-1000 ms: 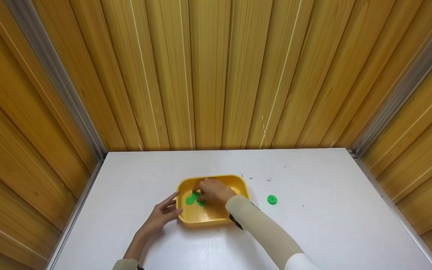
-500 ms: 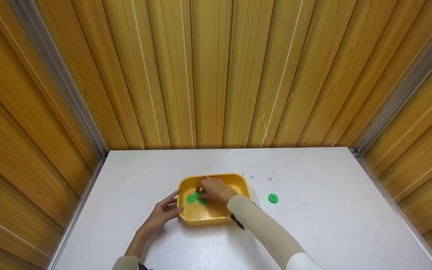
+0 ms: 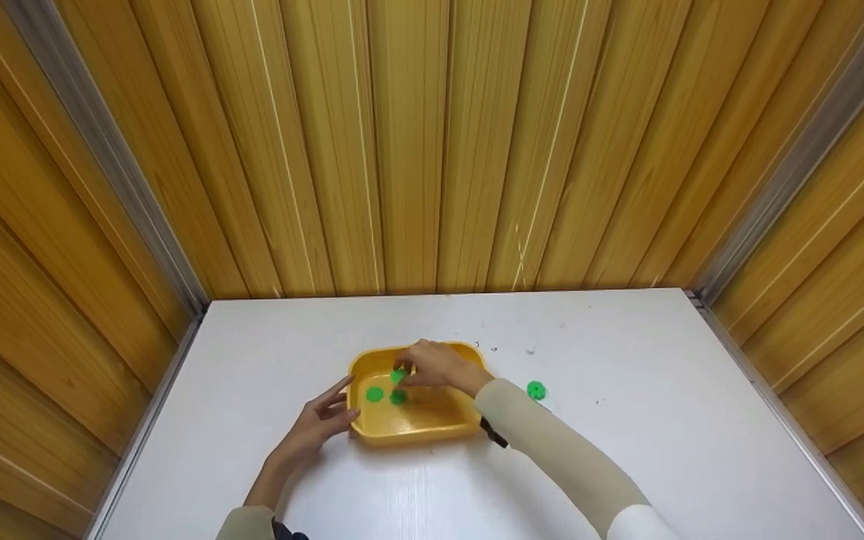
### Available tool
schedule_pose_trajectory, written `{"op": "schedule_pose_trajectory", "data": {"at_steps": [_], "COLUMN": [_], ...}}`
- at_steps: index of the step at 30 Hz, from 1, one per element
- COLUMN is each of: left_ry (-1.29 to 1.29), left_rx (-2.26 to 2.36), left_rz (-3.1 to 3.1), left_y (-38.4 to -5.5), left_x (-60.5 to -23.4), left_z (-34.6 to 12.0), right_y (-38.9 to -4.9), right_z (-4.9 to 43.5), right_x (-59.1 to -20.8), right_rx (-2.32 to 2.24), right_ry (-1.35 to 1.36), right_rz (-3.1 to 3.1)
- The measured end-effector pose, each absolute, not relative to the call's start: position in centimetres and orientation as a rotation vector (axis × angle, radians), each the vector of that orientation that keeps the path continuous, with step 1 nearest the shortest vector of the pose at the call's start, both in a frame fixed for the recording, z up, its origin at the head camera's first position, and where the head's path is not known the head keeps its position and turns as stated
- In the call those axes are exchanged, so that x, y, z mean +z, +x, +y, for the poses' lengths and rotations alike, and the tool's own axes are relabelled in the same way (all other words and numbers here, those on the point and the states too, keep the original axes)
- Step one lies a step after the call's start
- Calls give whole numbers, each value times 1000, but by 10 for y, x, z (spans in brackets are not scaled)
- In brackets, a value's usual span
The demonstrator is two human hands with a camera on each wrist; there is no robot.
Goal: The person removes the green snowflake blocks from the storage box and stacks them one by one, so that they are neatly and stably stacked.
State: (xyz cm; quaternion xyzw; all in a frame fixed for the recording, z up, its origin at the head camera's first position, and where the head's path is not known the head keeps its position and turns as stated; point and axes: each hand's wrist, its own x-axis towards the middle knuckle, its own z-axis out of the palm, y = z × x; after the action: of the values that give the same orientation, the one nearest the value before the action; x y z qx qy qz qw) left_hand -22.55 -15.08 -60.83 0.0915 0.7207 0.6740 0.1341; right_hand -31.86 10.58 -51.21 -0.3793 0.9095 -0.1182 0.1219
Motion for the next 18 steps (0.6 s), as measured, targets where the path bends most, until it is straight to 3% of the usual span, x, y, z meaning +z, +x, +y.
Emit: {"op": "schedule_pose_trajectory", "data": {"at_steps": [18], "left_ry": [230], "left_rx": [1944], "left_rz": [2114], "left_y": [-229], "left_x": [-604], "left_z": [-151], "right_y": [-318], "right_z": [218], "right_x": [-460], "right_rx": [-477], "right_ry": [-1133], "right_rz": [2780]}}
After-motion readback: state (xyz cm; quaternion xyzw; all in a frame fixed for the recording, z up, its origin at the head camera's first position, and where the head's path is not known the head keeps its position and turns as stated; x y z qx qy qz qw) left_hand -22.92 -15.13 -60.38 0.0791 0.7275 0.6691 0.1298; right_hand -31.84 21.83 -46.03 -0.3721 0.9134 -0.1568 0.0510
